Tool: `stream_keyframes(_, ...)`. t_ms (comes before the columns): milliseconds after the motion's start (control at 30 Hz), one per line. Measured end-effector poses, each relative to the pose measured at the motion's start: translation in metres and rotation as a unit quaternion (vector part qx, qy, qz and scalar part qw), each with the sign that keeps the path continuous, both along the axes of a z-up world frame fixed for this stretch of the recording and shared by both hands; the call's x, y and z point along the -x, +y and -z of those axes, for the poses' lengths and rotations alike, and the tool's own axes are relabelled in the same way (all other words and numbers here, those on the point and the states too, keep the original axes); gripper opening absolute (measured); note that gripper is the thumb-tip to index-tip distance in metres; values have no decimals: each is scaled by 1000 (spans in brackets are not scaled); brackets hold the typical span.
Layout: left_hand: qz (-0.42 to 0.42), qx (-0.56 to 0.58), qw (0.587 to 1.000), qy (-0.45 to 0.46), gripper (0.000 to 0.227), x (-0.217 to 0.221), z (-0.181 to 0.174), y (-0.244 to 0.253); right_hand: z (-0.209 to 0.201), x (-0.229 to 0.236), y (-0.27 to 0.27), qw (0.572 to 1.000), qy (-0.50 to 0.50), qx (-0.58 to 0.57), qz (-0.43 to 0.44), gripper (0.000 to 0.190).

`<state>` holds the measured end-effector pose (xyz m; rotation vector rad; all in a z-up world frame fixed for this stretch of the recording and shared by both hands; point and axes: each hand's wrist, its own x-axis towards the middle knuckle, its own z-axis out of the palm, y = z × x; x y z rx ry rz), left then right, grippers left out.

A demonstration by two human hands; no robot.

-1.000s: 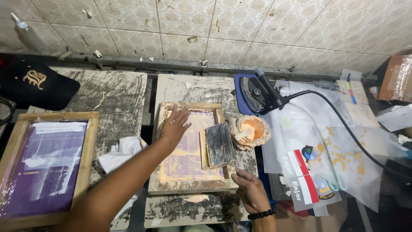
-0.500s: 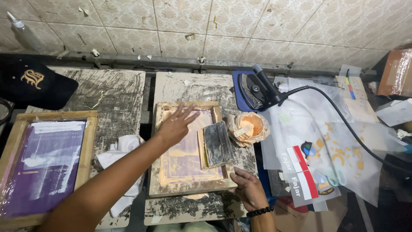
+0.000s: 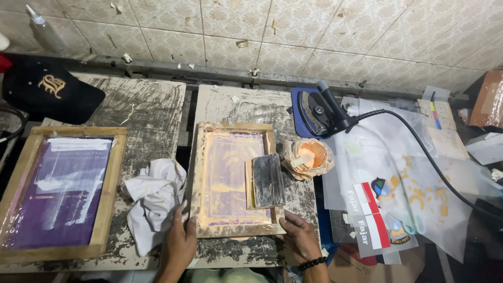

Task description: The person uses a squeegee to spread orange ink across a screen printing frame. They repeatedly pull the ink across the mesh and occasionally wipe the squeegee with a white cloth.

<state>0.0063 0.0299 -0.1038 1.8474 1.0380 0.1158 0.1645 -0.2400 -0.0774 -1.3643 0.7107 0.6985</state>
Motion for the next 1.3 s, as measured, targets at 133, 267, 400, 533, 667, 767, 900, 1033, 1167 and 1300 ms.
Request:
stream_keyframes(133,-38,29,999,-15,56,-6,-11,1,-6,3,4,1000,4,-20,12,44)
stream_keyframes(267,-40,69,997,3,60,-16,-13,6,-4,1,6,1000,-10,-23,15,47)
stream_keyframes(400,-40,102,994,-14,58,-24,-23,0,1,3,6,999,-11,9,29,45)
stream_keyframes(533,-35,27,998,-44,54,-19,24,6,7,5,10,996,-47,70,-8,45)
stream_keyframes(667,-53,24,998,-23,57,-17,27,6,51,3,-4,974,-115,170,-99,43)
stream_keyframes(767,-87,31,994,-56,58,-18,29,9,30,-1,0,965,-113,192,-138,44)
stream_keyframes(900,-100,6,995,-3,59,-17,-15,11,-68,-6,23,967,-92,222,-81,50)
stream_keyframes(1033,-16,-48,998,-45,52,-34,-10,20,-47,-41,34,953,-164,220,-132,53)
stream_keyframes(1167,77,-171,972,-139,45,-58,28,28,-20,-62,53,916,-204,271,-216,74)
stream_keyframes(1300,154,-283,920,-222,44,-77,29,33,3,-73,62,879,-205,362,-235,69)
